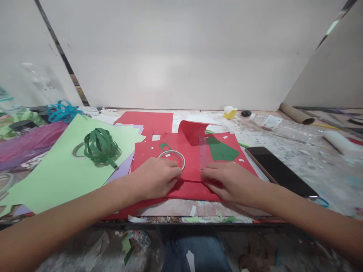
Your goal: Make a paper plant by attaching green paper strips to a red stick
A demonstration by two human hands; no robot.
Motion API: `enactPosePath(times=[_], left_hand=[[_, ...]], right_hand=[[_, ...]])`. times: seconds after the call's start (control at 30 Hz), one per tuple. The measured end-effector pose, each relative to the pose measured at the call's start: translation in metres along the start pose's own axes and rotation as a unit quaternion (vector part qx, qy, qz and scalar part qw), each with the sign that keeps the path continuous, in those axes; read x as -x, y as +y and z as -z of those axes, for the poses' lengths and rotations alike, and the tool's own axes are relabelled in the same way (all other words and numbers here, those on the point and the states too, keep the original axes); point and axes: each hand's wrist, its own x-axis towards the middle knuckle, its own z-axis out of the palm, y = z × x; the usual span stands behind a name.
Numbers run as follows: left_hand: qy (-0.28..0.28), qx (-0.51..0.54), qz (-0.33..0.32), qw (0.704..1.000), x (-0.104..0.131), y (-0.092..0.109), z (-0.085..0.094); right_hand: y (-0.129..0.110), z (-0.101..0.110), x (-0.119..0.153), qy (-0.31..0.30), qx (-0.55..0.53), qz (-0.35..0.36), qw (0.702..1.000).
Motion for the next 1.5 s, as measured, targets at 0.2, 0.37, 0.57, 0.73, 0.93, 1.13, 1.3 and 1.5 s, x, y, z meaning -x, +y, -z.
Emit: enactPosePath(times=[0.2,0.37,0.57,0.73,0.93,1.13,1.3,1.5], left_hand=[[0.000,-0.088,-0.061,0.994,0.000,0.002,-0.010],[-0.010,-0.124,-0.106,0.987,0.003,0.003,-0.005],[-0.016,-0.128,-0.135,0.982,0.007,-0.004,-0.003],[-0.003,-0.021,-0.043,0.999,0.009,-0.007,-0.005],[-0.012,0.079,0.082,0.993,0.006,-0.004,0.004],[-0.027,0.121,0.138,0.983,0.002,-0.006,0.004],[-0.048,0.184,0.138,0.972,-0.002,-0.016,0.001],[-0.084,0.229,0.136,0.960,0.005,-0.034,0.003]], right_hand=[[-0.005,0.001,0.001,-0.017,0.030,0.006,0.999],[-0.005,0.003,0.001,-0.027,0.056,0.018,0.998],[-0.005,0.002,0.000,-0.024,0.058,0.029,0.998],[-0.003,-0.001,0.002,-0.007,0.023,0.014,1.000],[0.001,-0.003,-0.001,0.000,-0.059,-0.034,0.998],[0.005,-0.001,-0.007,-0.012,-0.121,-0.083,0.989],[0.007,0.000,-0.010,-0.033,-0.134,-0.085,0.987],[0.008,0.001,-0.008,-0.040,-0.148,-0.087,0.984]])
